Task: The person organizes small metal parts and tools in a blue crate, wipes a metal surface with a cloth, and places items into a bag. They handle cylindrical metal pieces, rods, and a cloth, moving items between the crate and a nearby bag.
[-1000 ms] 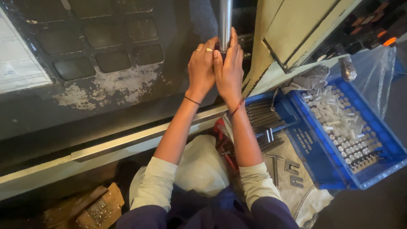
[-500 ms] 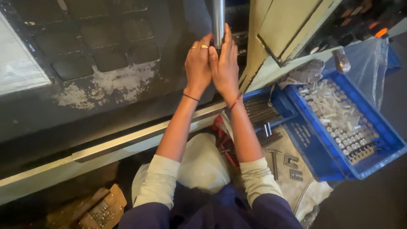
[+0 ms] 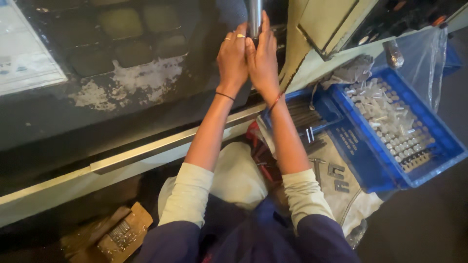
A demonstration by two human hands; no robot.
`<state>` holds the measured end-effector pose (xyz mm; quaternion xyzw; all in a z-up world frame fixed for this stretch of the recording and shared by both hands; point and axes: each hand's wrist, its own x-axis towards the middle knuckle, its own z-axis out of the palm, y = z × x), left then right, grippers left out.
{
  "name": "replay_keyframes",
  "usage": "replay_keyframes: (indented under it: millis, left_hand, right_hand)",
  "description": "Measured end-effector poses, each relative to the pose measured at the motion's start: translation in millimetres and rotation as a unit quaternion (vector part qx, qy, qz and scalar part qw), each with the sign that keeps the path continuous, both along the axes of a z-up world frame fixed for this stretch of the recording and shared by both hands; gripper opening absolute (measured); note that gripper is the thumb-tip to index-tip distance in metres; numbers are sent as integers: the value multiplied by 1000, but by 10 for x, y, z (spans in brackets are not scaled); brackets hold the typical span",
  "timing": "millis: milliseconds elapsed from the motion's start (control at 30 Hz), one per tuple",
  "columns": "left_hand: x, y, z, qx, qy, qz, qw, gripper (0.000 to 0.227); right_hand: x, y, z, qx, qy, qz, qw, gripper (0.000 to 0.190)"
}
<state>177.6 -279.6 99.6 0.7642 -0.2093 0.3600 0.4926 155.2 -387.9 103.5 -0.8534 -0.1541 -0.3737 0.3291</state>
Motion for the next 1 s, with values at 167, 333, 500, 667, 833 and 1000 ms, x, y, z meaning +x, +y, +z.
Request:
replay_keyframes:
  millis: [167,333,500,667,833,1000]
  left_hand:
    - [68,-37,-60,12,5,24,1000,35]
    - [241,-63,-181,7,-18,47,999,39]
    - [233,259,-255,22,-24,64,997,37]
    - [48,819,-220,25,-43,98,994,48]
    - [-176,1511,-251,29,-39,110,993,59]
    - [-186,2140,-669,23,-55,194,979,53]
  right_hand:
    - [64,-3,-31,-9,-16,-5,1000,63]
    - [172,-50,-129,-10,-7,-5,1000,64]
    - [149,227,-207,-40,-17,-16,999,59]
    - [-72,570,-58,23,54,122,991,62]
    - [-572,277,305,-110,-28,126,986,35]
    - [-863,-549,554,41,18,14,999,27]
